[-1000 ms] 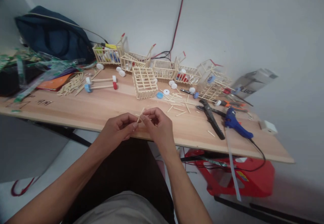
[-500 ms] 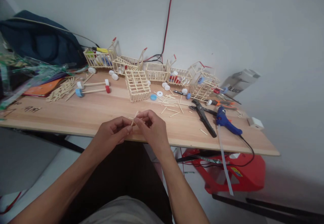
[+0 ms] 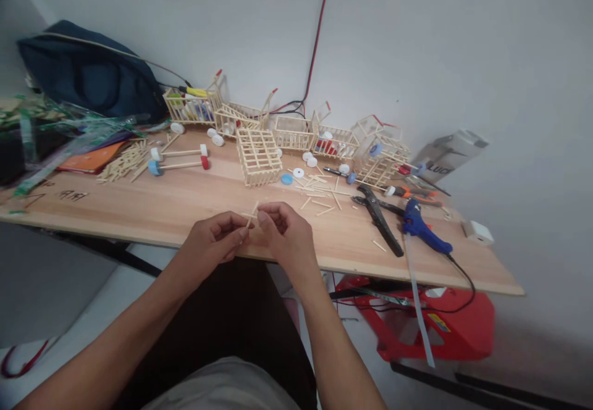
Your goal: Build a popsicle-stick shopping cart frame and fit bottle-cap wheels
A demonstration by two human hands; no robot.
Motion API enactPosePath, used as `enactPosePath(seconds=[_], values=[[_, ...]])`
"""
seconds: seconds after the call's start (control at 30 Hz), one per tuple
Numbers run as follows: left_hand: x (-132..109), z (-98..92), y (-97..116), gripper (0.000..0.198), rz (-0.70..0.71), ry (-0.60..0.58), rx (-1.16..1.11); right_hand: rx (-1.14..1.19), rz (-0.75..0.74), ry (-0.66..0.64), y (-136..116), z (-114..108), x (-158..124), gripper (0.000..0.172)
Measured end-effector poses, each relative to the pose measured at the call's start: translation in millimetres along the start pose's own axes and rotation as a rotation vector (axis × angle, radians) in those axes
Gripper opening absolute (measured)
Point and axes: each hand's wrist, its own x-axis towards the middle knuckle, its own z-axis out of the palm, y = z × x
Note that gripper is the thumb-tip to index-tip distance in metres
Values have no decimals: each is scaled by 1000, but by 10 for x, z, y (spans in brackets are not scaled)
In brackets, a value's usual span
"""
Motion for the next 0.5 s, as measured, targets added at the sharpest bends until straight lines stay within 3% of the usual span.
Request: enactPosePath(seconds=[0.5], values=[[-13, 24, 35, 14, -11, 31, -77, -107, 5, 43, 26, 8, -10, 20]])
